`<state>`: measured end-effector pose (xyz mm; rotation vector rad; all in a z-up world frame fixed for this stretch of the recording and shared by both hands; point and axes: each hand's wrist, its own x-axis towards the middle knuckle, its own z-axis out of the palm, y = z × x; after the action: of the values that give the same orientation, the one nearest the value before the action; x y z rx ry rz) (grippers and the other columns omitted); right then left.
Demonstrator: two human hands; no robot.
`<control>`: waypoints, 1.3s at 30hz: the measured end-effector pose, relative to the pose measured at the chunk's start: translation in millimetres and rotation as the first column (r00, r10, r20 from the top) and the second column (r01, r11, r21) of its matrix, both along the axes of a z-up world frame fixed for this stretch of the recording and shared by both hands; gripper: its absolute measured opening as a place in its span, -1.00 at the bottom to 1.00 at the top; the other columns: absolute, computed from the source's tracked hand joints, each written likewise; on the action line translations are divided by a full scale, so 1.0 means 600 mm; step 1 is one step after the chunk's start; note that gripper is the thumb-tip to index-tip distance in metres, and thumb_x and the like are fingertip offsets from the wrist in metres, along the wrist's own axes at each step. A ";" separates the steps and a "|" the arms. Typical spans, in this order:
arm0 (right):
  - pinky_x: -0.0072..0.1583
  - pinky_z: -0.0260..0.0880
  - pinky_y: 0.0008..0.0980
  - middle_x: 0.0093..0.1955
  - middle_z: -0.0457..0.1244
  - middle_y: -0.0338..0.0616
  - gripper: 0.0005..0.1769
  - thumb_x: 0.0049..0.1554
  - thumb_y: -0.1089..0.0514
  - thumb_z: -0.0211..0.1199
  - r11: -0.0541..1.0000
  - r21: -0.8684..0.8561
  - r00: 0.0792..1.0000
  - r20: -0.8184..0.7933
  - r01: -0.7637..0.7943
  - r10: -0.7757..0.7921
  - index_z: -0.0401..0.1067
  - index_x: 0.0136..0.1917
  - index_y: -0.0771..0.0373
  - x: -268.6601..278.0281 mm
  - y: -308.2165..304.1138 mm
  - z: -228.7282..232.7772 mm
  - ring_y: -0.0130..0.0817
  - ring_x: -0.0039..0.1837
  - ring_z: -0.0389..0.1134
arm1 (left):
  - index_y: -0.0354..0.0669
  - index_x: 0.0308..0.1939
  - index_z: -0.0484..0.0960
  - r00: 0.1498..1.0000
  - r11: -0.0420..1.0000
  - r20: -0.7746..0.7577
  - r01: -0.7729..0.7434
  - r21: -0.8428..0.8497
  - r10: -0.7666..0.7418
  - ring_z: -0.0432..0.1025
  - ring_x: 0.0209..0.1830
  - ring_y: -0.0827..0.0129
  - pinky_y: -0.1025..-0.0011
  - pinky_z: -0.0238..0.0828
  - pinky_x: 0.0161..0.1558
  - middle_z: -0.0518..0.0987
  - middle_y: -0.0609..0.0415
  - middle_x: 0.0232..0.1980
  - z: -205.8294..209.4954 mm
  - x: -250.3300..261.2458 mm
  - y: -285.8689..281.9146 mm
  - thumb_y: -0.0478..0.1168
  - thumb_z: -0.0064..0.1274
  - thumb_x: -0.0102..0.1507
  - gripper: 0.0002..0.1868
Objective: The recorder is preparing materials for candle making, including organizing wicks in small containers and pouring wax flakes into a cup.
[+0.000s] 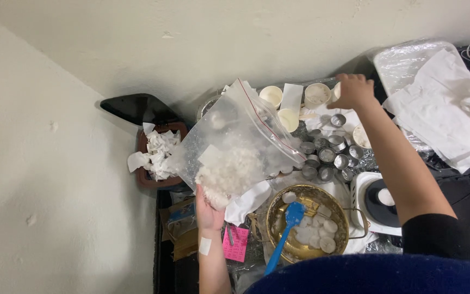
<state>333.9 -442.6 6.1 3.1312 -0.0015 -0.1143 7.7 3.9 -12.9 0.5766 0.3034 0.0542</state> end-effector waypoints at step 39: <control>0.12 0.52 -0.21 0.33 0.20 -0.14 -0.03 -0.29 0.05 0.66 0.754 0.442 0.847 0.025 -0.485 0.531 0.39 0.39 0.04 -0.411 0.121 0.463 -0.10 0.14 0.43 | -0.25 0.51 0.22 0.964 0.966 0.087 0.244 0.084 -0.251 0.31 0.43 0.13 0.14 0.24 0.40 0.39 -0.10 0.44 -0.012 -0.026 -0.089 0.16 -0.16 0.41 -0.27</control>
<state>87.3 -370.1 283.7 3.3977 1.0165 -0.3063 -8.0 -49.5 -19.9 0.6788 0.1337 -0.1484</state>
